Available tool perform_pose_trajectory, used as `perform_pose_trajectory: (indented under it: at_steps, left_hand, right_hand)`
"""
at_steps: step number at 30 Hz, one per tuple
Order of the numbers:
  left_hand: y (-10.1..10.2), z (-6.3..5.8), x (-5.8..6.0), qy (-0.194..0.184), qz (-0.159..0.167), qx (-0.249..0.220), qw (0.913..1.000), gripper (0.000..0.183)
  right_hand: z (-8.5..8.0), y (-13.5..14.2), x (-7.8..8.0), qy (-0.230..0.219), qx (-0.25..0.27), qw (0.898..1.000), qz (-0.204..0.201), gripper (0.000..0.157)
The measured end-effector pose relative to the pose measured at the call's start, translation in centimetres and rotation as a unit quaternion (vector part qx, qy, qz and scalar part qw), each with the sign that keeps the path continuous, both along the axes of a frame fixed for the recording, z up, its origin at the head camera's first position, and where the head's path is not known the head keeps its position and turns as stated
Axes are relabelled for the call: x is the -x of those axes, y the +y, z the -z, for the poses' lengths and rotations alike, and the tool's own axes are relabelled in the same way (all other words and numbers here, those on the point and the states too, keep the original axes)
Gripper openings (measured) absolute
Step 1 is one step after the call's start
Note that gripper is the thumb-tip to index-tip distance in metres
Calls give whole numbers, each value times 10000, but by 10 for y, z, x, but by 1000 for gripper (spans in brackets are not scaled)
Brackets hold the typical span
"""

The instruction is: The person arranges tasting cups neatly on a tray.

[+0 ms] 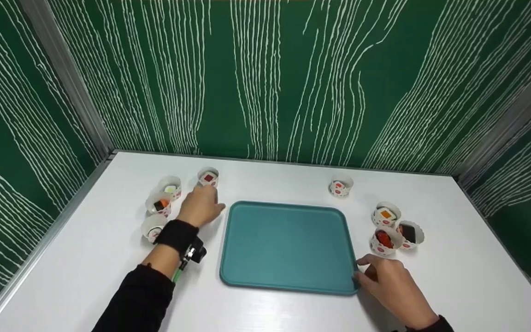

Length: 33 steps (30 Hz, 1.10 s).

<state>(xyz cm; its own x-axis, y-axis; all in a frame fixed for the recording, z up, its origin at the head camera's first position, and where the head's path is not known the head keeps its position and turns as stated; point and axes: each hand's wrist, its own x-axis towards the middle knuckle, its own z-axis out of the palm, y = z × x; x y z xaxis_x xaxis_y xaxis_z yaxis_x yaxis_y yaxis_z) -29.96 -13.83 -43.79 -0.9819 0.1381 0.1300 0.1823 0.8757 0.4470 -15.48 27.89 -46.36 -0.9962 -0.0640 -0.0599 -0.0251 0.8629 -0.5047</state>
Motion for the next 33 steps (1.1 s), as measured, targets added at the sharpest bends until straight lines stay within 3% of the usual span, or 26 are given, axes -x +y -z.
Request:
perform_pose_trajectory:
  at_steps: [4, 9, 14, 17, 21, 27, 33]
  left_hand:
    - [-6, -12, 5, 331, -269, 3, 9991, 25]
    - [-11, -11, 21, 698, -384, -79, 9968, 43]
    - [-11, -8, 38, 588, -513, -170, 9968, 76]
    - [-7, -5, 48, 392, -599, -175, 9973, 84]
    - [-2, -1, 58, 208, -724, -219, 9969, 81]
    - [4, 4, 63, -42, -867, -339, 9956, 78]
    - [4, 7, 67, 152, -972, -306, 9947, 48]
  right_hand:
    - [-4, 0, -3, 40, 44, 10000, 19, 27]
    - [-10, -1, -9, 37, 114, 9999, 46, 27]
    - [-16, -1, -15, 58, 137, 9998, 113, 27]
    - [-19, 0, -18, 2, 116, 9998, 173, 28]
    - [-22, 2, -19, 0, 61, 9998, 205, 27]
    - [-23, 7, -22, -20, 6, 9996, 281, 26]
    - [-22, 10, -24, 21, 52, 9996, 285, 27]
